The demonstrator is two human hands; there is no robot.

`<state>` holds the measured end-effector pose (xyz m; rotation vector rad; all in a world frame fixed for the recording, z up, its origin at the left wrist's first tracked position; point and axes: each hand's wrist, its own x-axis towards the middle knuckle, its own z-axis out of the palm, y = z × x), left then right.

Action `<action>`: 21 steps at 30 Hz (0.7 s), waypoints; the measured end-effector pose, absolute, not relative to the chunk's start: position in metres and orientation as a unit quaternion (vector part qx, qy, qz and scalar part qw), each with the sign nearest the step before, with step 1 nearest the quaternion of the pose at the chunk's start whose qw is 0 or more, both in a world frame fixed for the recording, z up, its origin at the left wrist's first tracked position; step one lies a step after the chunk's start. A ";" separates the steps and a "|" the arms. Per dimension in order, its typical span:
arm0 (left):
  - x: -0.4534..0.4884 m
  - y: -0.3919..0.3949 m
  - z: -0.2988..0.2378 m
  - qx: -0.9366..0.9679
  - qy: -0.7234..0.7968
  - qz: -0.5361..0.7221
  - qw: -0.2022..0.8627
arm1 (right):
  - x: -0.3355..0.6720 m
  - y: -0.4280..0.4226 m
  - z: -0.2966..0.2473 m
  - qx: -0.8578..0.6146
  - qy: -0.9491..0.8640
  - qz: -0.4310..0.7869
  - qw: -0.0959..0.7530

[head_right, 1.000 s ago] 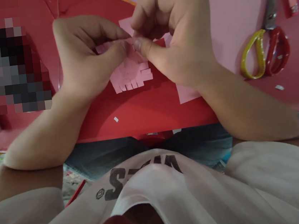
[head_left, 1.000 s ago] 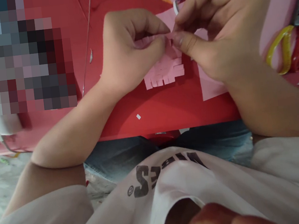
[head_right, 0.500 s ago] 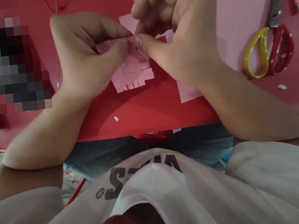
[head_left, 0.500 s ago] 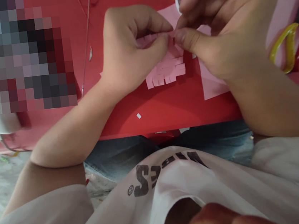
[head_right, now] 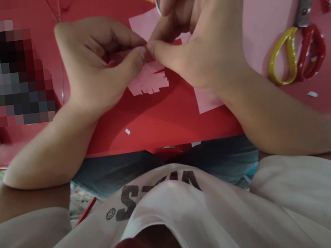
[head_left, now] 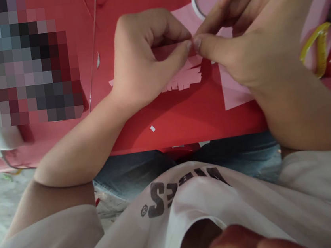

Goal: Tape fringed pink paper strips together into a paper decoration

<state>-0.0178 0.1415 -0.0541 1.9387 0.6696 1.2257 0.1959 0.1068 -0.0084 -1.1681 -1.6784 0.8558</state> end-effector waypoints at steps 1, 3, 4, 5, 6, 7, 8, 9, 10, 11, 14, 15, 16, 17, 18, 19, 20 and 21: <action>-0.017 0.141 -0.054 0.764 0.245 0.470 0.368 | 0.196 0.108 -0.008 -0.479 -0.675 0.345 0.443; -0.017 0.140 -0.050 0.770 0.242 0.464 0.365 | 0.196 0.111 -0.007 -0.496 -0.660 0.359 0.435; -0.018 0.138 -0.048 0.770 0.256 0.455 0.366 | 0.195 0.112 -0.006 -0.501 -0.650 0.371 0.434; -0.018 0.136 -0.045 0.768 0.274 0.449 0.365 | 0.194 0.112 -0.005 -0.505 -0.639 0.384 0.435; -0.018 0.134 -0.043 0.765 0.291 0.447 0.361 | 0.193 0.112 -0.004 -0.505 -0.630 0.396 0.438; -0.018 0.131 -0.040 0.766 0.300 0.443 0.356 | 0.193 0.112 -0.004 -0.504 -0.626 0.402 0.439; -0.018 0.129 -0.039 0.766 0.303 0.448 0.348 | 0.193 0.112 -0.003 -0.504 -0.626 0.404 0.436; -0.018 0.128 -0.038 0.767 0.301 0.454 0.338 | 0.193 0.112 -0.004 -0.508 -0.631 0.402 0.427; -0.018 0.128 -0.038 0.768 0.300 0.462 0.327 | 0.194 0.112 -0.004 -0.512 -0.640 0.396 0.414; -0.019 0.129 -0.039 0.774 0.292 0.459 0.323 | 0.195 0.111 -0.005 -0.513 -0.652 0.386 0.403; -0.023 0.136 -0.043 0.811 0.250 0.415 0.327 | 0.198 0.111 -0.008 -0.502 -0.683 0.359 0.390; -0.024 0.139 -0.044 0.817 0.245 0.408 0.326 | 0.199 0.111 -0.009 -0.493 -0.691 0.357 0.391; -0.025 0.140 -0.045 0.817 0.247 0.411 0.320 | 0.200 0.112 -0.010 -0.482 -0.696 0.355 0.395; -0.026 0.141 -0.045 0.814 0.256 0.417 0.312 | 0.201 0.112 -0.010 -0.471 -0.702 0.354 0.400; -0.027 0.141 -0.045 0.814 0.256 0.420 0.308 | 0.201 0.112 -0.011 -0.459 -0.707 0.356 0.403; -0.027 0.140 -0.043 0.818 0.251 0.417 0.308 | 0.202 0.113 -0.011 -0.446 -0.713 0.359 0.404; -0.027 0.138 -0.041 0.821 0.253 0.406 0.310 | 0.202 0.113 -0.011 -0.433 -0.717 0.367 0.404; -0.027 0.135 -0.038 0.823 0.262 0.396 0.311 | 0.202 0.114 -0.011 -0.420 -0.719 0.379 0.403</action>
